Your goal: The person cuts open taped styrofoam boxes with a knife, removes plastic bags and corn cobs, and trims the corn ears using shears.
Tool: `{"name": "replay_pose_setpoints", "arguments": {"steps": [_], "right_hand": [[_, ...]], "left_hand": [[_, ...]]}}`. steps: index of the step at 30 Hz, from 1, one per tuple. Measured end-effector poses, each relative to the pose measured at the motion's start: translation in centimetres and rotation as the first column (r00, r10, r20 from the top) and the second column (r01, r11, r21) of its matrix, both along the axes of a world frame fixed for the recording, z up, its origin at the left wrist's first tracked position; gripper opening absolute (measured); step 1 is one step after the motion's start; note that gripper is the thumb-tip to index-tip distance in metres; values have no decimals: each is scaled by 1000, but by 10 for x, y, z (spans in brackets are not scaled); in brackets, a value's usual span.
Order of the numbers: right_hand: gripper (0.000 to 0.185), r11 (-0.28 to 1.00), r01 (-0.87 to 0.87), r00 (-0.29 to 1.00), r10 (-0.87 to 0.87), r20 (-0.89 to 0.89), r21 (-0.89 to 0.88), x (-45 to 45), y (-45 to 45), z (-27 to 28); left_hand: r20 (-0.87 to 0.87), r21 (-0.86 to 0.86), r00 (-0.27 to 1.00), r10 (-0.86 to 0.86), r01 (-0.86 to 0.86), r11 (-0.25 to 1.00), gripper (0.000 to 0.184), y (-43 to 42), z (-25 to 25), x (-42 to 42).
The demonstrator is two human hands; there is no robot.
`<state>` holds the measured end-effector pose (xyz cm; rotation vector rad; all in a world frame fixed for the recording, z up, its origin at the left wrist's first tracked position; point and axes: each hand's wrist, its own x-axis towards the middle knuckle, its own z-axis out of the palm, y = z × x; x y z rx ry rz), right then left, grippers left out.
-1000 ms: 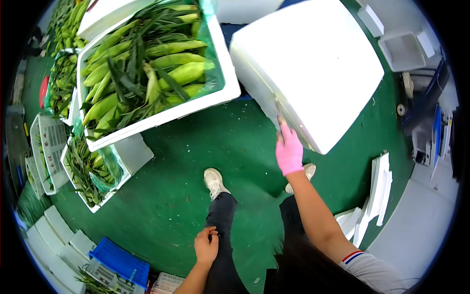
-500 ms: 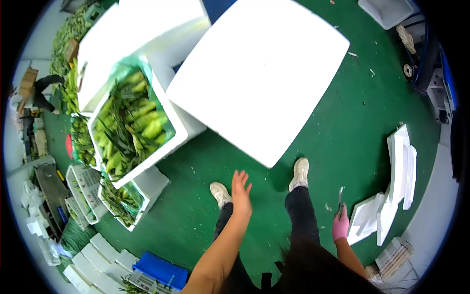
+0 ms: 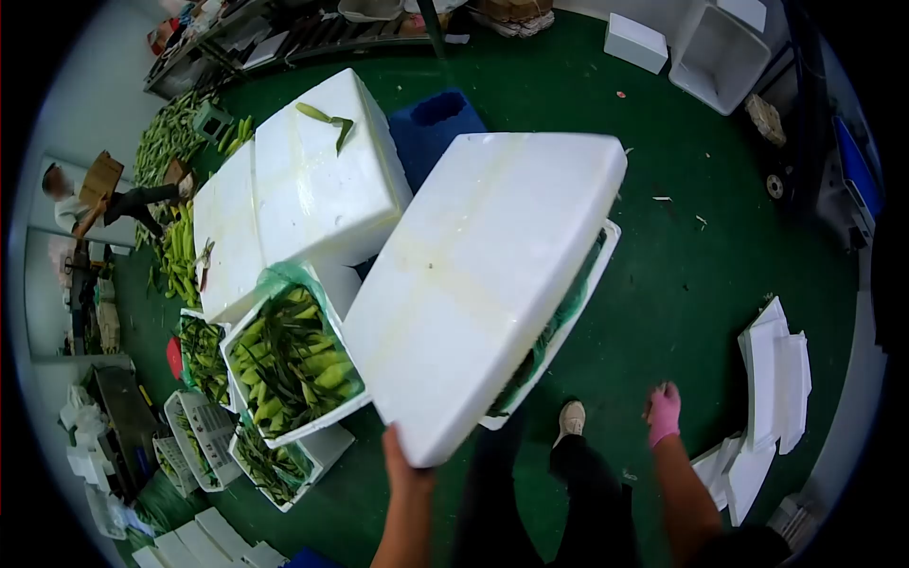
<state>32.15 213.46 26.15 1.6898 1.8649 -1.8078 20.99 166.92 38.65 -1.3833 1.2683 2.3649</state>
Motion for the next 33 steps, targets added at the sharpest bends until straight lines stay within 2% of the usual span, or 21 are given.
{"name": "replay_pose_setpoints", "arguments": {"steps": [1, 2, 3, 5, 8, 9, 11, 13, 15, 17, 20, 21, 22, 23, 24, 25, 27, 29, 31, 32, 33], "right_hand": [[29, 998, -27, 998, 29, -51, 54, -28, 2, -2], [36, 995, -64, 994, 71, -80, 81, -63, -4, 4], [43, 988, -113, 988, 123, -96, 103, -99, -10, 21], [49, 977, -198, 977, 191, -92, -75, -186, -42, 60], [47, 807, -399, 829, 520, -205, 435, -292, -84, 12], [45, 803, -445, 850, 518, -97, 396, -342, -118, 44], [42, 884, -431, 875, 458, -156, 178, -428, -149, 49], [39, 872, -435, 852, 479, -211, 224, -512, -162, 7], [38, 753, -372, 798, 558, -227, 543, -599, -166, -88], [37, 896, -441, 873, 418, -251, -42, -645, -180, -67], [23, 861, -440, 898, 424, -117, -256, -682, -195, -96], [20, 826, -550, 831, 528, -173, -123, -684, -196, -97], [21, 739, -655, 740, 670, -65, 159, -709, -173, -212], [25, 752, -634, 752, 654, -84, 180, -697, -177, -194], [29, 764, -613, 763, 639, -104, 201, -684, -183, -173], [37, 821, -508, 773, 568, -284, 260, -680, -192, -186], [35, 904, -427, 814, 374, -444, -22, -675, -204, -199], [31, 503, -859, 485, 860, 158, -97, -668, -223, -155], [29, -89, -829, 99, 948, 302, 551, -609, -267, -205], [30, 198, -892, 258, 961, 98, 408, -577, -297, -207], [26, 120, -931, 163, 982, 99, 344, -544, -333, -209]], "left_hand": [[-72, 89, 997, 37, -31, 996, 60, -13, 43, -24], [-170, -16, 985, 31, -34, 999, 58, -32, 64, -52], [-35, -142, 993, 114, -118, 983, 55, -65, 77, -58], [-38, -347, 998, -45, 29, 937, 55, -130, 78, -85], [-54, -553, 953, -297, 219, 804, 48, -187, 90, -133], [20, -695, 939, -343, 260, 670, 52, -186, 96, -148], [-14, -716, 968, -250, 164, 679, 66, -171, 90, -167], [-64, -731, 978, -196, 88, 677, 65, -175, 72, -172], [-31, -737, 998, -63, 20, 676, 54, -163, 70, -184], [-143, -753, 989, 24, -124, 646, 54, -153, 64, -196], [-49, -767, 998, 47, -68, 638, 51, -154, 63, -194], [-36, -771, 998, 57, -64, 634, 50, -158, 67, -195], [-45, -800, 999, -2, -35, 599, 50, -174, 55, -180], [100, -900, 982, -160, 158, 406, 53, -220, 21, -151], [-268, -576, 954, 134, -270, 772, 56, -230, 7, -147], [-274, -605, 957, 98, -251, 756, 53, -229, 9, -152], [-227, -710, 973, -47, -132, 692, 47, -210, 25, -168], [-187, -777, 971, -148, -54, 627, 42, -200, 35, -175], [-29, -881, 971, -237, 87, 465, 28, -201, 45, -179], [4, -925, 964, -267, 105, 366, 26, -205, 41, -177], [43, -958, 956, -290, 122, 260, 25, -210, 33, -169]]}}
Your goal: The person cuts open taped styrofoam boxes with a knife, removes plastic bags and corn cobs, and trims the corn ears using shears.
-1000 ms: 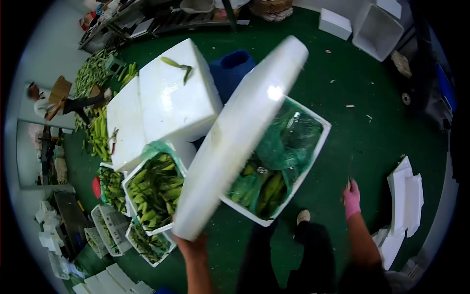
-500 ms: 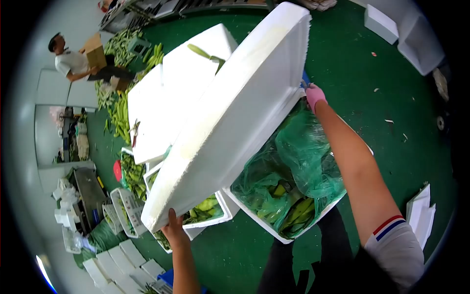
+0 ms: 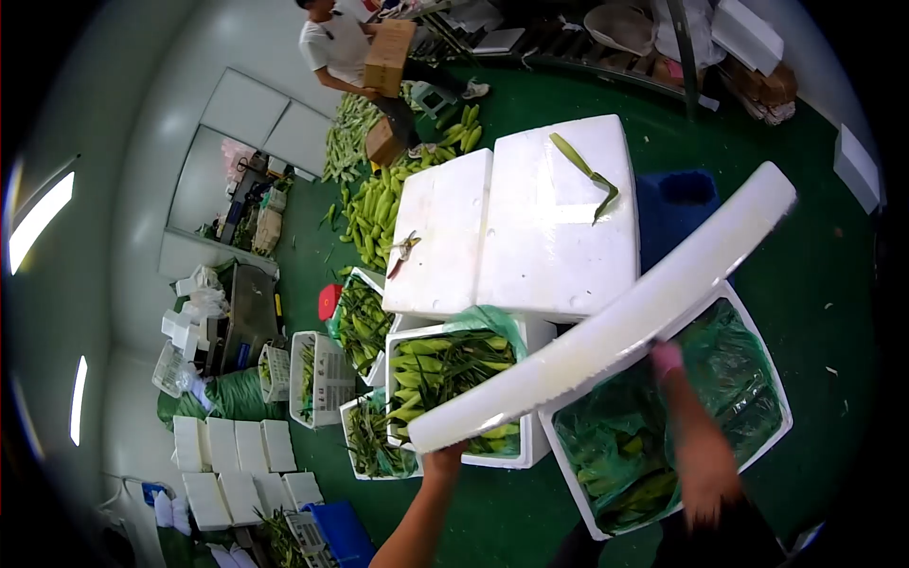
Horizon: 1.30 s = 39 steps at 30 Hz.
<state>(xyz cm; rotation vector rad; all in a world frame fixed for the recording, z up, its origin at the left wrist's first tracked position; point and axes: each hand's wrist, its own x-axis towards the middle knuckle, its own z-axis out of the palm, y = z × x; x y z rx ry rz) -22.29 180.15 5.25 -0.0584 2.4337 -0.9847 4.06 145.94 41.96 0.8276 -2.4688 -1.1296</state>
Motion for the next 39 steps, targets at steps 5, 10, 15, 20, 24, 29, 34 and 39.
{"name": "replay_pose_setpoints", "arguments": {"steps": [5, 10, 15, 20, 24, 29, 34, 39], "right_hand": [[18, 830, -553, 739, 528, -419, 71, 227, -168, 87], [37, 495, 787, 613, -549, 569, -370, 313, -172, 134], [20, 25, 947, 267, -615, 742, -320, 237, 36, 284], [42, -462, 746, 114, -621, 776, -480, 292, 136, 339], [35, -213, 838, 115, -831, 544, -503, 409, 196, 328], [27, -381, 920, -257, -764, 591, -92, 522, 251, 295], [26, -705, 703, -531, -607, 592, -92, 617, 291, 262], [22, -798, 582, -660, -575, 483, -154, 686, 422, 241]], "left_hand": [[21, 48, 985, 172, -173, 984, 34, 1, 38, 28], [-138, 525, 857, 497, -362, 771, 60, -23, 170, 59], [137, 731, 926, 352, -334, 596, 61, -41, 161, 55], [300, 804, 953, -37, -232, 547, 43, 97, 64, -20], [494, 671, 809, -319, -121, 731, 54, 193, -12, -62], [470, 821, 461, -753, 85, 565, 69, 324, -48, -60], [434, 690, 381, -816, 442, 573, 100, 346, -175, -32], [459, -73, 641, -615, 717, 693, 88, 354, -213, -42]]}}
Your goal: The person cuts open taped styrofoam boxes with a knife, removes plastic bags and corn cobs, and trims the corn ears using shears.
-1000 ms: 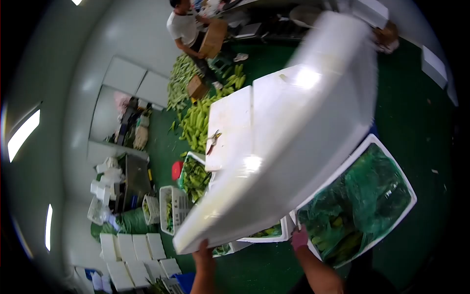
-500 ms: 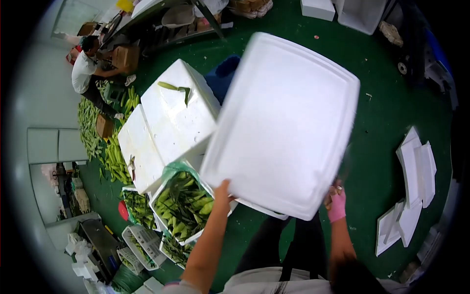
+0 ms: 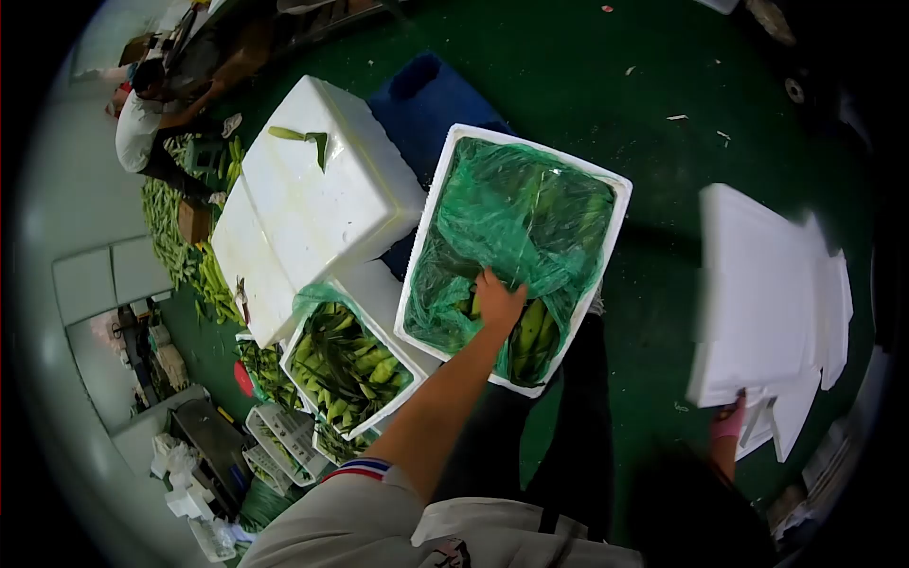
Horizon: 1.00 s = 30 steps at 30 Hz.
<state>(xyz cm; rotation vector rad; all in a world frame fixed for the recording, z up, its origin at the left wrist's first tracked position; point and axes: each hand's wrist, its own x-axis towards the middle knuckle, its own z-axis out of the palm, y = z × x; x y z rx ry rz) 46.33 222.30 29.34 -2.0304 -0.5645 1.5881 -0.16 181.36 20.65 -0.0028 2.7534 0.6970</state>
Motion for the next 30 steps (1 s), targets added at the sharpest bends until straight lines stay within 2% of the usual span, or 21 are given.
{"name": "replay_pose_setpoints", "arguments": {"steps": [1, 2, 3, 4, 5, 6, 7, 8, 9, 12, 14, 16, 17, 21, 22, 25, 26, 27, 28, 29, 30], "right_hand": [[26, 1000, 27, 998, -26, -62, 8, 0, 24, -4], [31, 990, 128, 991, -126, 45, -55, -15, 41, 4], [38, 994, 58, 998, -60, -13, -94, -5, 54, -6], [37, 994, 16, 1000, -14, 15, -109, -1, 68, -19], [36, 992, -43, 998, 50, 50, -118, -11, 69, -26], [36, 983, -119, 990, 129, 64, -140, -18, 65, -36], [37, 963, -208, 973, 222, 65, -170, -29, 55, -53], [38, 932, -296, 946, 316, 67, -209, -45, 39, -66], [40, 884, -390, 906, 418, 62, -258, -64, 19, -79], [49, 665, -634, 723, 690, 2, -396, -120, -52, -92], [57, 471, -773, 558, 824, -101, -424, -151, -100, -89], [65, 325, -870, 422, 880, -218, -371, -180, -148, -86], [45, 430, -813, 545, 800, -252, -393, -214, -173, -48], [41, 301, -921, 364, 890, -274, -246, -275, -202, 16], [42, 292, -918, 358, 901, -246, -268, -282, -200, 18], [38, 392, -887, 455, 833, -314, -246, -313, -197, 32], [36, 334, -919, 388, 864, -320, -210, -323, -201, 29], [34, 257, -948, 307, 895, -324, -188, -329, -205, 23], [33, 160, -972, 210, 922, -324, -173, -336, -206, 23], [32, 143, -963, 211, 928, -308, -228, -352, -222, 39], [34, 73, -974, 144, 932, -334, -216, -355, -231, 37]], "left_hand": [[83, -44, 980, 182, -179, 983, 89, 12, -2, -7], [150, -101, 919, 364, -352, 931, 89, 31, -4, -16], [196, -161, 822, 534, -510, 845, 90, 48, -15, -24], [255, -8, 609, 751, -775, 632, 88, 60, -25, -31], [351, 126, 345, 871, -939, 321, 86, 68, -41, -34], [359, 142, 374, 855, -927, 346, 77, 79, -30, -35], [375, 278, 587, 717, -810, 517, 72, 79, -36, -34], [-21, 324, 823, 567, -531, 783, 73, 82, -67, -28], [342, 14, 790, 509, -546, 838, 72, 91, -22, -42], [452, 94, 856, 251, -326, 941, 72, 68, 28, -38], [424, 197, 888, 179, -283, 939, 75, 51, 33, -18], [488, 319, 868, 91, -274, 907, 57, 29, 35, -15], [479, 376, 873, 97, -304, 876, 55, 18, 42, -13], [589, 435, 798, -132, -175, 884, 53, -35, 75, 33], [469, 555, 880, -78, -225, 801, 53, -54, 92, 70], [785, 371, 617, 57, -543, 753, 48, -146, 198, 140], [865, 267, 442, 235, -804, 531, 45, -173, 226, 150], [913, 291, 305, 271, -952, 90, 43, -199, 219, 180], [895, 277, 248, 370, -960, -27, 42, -201, 274, 176], [875, 262, 168, 454, -953, -153, 44, -201, 329, 170], [900, 255, 145, 412, -940, -226, 43, -215, 336, 178]]}}
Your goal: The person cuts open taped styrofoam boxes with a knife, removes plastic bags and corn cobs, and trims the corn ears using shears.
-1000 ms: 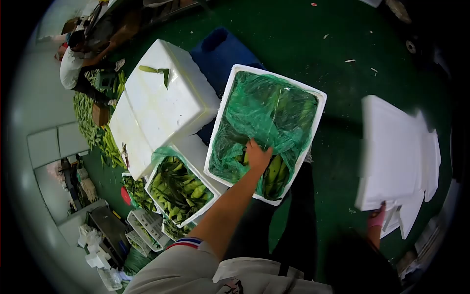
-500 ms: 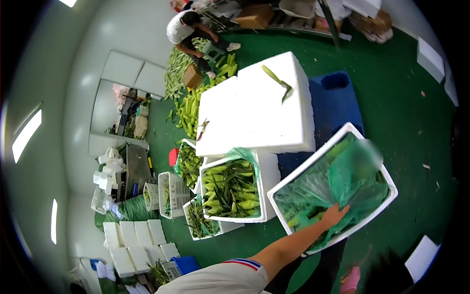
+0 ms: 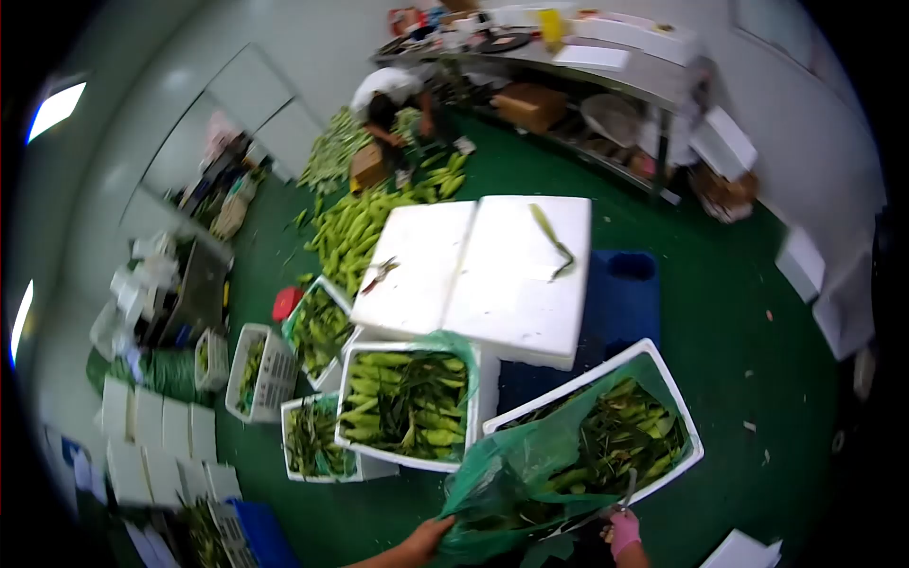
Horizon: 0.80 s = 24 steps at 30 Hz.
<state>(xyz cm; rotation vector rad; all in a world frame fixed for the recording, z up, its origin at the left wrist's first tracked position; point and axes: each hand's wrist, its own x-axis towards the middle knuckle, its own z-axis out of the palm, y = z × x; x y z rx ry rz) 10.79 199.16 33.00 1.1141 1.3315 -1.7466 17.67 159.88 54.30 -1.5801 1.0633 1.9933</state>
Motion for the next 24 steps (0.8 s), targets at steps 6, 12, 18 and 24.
{"name": "replay_pose_setpoints", "arguments": {"steps": [6, 12, 18, 24], "right_hand": [[27, 534, -845, 514, 819, -255, 14, 43, -78, -109], [29, 862, -431, 868, 477, 138, -267, 57, -121, -54], [33, 932, 36, 992, 12, 129, -361, -5, -85, -9], [21, 898, 361, 921, -299, 251, -253, -34, -35, 48]], "left_hand": [[-68, -234, 939, -337, 313, 920, 32, 28, -49, -8], [-368, -14, 925, -90, 91, 996, 35, 110, -56, -39], [-658, -560, 534, -530, 122, 819, 31, 126, -69, -64], [-667, -651, 306, -679, 203, 731, 25, 64, 48, -55]]}}
